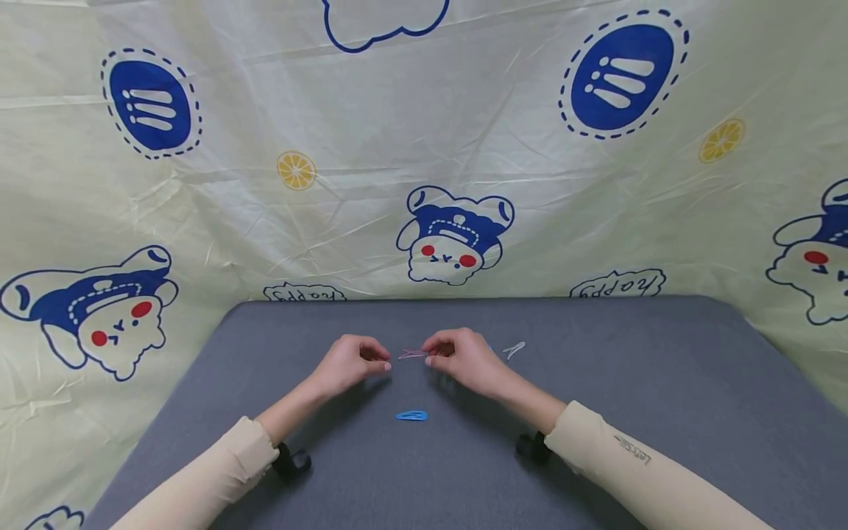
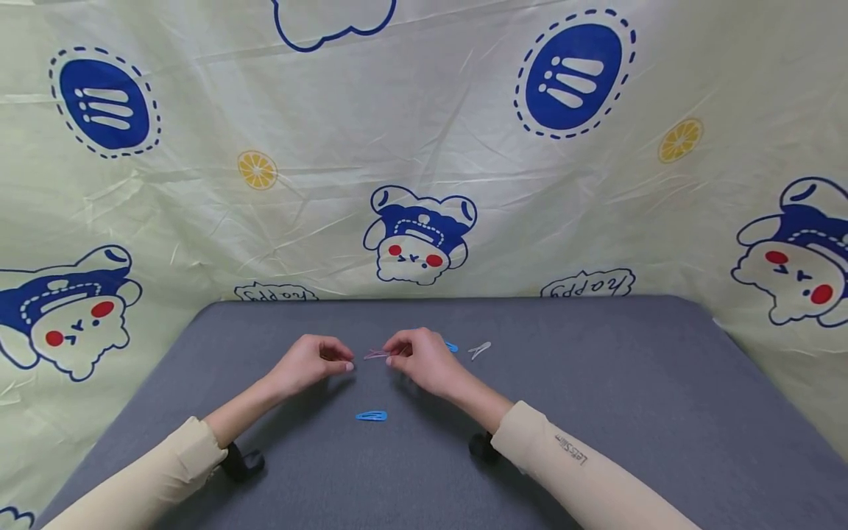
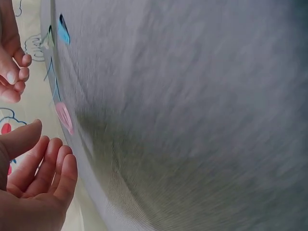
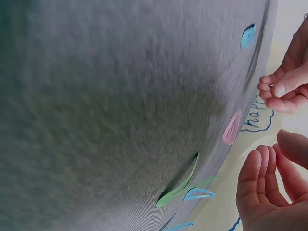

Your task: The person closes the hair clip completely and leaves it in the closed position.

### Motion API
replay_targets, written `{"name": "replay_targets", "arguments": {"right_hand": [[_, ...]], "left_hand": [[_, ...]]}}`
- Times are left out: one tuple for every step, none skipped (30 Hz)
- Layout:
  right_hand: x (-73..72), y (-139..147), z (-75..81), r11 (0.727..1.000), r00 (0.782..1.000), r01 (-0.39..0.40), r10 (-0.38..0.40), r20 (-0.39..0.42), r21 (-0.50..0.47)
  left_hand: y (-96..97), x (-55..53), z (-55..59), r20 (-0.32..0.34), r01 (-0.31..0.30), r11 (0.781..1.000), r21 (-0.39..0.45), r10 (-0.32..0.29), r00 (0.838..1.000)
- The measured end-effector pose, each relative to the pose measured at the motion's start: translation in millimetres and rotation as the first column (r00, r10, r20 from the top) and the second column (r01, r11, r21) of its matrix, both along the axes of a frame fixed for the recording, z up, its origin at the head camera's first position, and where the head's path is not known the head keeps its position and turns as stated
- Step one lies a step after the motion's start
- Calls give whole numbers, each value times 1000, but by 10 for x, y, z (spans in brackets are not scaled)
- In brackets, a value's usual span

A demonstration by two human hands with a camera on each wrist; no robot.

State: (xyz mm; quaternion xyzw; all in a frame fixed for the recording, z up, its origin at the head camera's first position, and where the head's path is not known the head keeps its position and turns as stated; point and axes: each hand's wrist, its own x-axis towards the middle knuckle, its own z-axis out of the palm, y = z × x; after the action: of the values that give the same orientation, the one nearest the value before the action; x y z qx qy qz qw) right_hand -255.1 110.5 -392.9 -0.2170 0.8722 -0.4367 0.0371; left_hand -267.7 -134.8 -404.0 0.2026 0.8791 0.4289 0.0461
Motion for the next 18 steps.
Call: {"name": "replay_targets", "arguments": {"right_hand": [[-21, -7, -1, 1000, 1000, 3, -3, -3, 4], [-40, -13, -2, 1000, 1000, 7, -7, -5, 8], [-59, -20, -5, 1000, 1000, 12, -12, -6, 13], [-76, -26, -7, 1000, 1000, 17, -17, -5, 21], [-95, -32, -14, 999, 1000, 22, -22, -6, 29], [-114, -39, -22, 999, 1000, 24, -24, -8, 37], [-131, -47, -29, 999, 1000, 29, -28, -8, 43], [-144, -54, -35, 998, 999, 34, -33, -6, 48], [-160, -61, -43, 998, 999, 36, -36, -6, 54], [-174, -68, -50, 998, 999, 38, -38, -6, 59], [-187, -75, -59, 997, 999, 41, -41, -5, 63], [-199, -83, -68, 997, 999, 45, -44, -3, 69], [-210, -90, -75, 996, 999, 51, -51, 0, 74], [-221, -95, -83, 995, 999, 53, -53, 1, 82], [-233, -100, -91, 994, 998, 56, -56, 2, 91], [-242, -107, -96, 993, 998, 57, -58, 2, 99], [-251, -113, -101, 992, 998, 58, -59, -1, 108], [-261, -120, -104, 991, 998, 58, -58, -5, 116]], "left_hand": [[0, -24, 1, -7, -5, 1000, -1, 5, 1000], [2, -51, -2, -10, -10, 1000, -4, 10, 1000], [3, -76, -5, -14, -15, 1000, -8, 15, 1000], [6, -101, -10, -18, -17, 1000, -10, 17, 1000], [9, -125, -16, -20, -18, 1000, -14, 18, 1000], [11, -146, -20, -22, -21, 1000, -18, 20, 1000], [14, -167, -27, -23, -23, 1000, -19, 22, 999], [16, -188, -33, -18, -27, 999, -21, 27, 999], [17, -205, -36, -14, -32, 999, -23, 31, 999], [19, -222, -42, -11, -35, 999, -23, 34, 999], [20, -239, -48, -7, -38, 999, -26, 38, 999], [21, -256, -54, -6, -40, 999, -28, 40, 999], [22, -271, -59, -4, -41, 999, -33, 41, 999], [24, -285, -65, -1, -41, 998, -40, 41, 999], [25, -296, -67, 1, -40, 998, -46, 40, 999], [25, -306, -70, 5, -36, 998, -51, 37, 999], [24, -315, -74, 9, -32, 998, -58, 33, 999], [23, -322, -74, 13, -26, 998, -62, 27, 1000]]}}
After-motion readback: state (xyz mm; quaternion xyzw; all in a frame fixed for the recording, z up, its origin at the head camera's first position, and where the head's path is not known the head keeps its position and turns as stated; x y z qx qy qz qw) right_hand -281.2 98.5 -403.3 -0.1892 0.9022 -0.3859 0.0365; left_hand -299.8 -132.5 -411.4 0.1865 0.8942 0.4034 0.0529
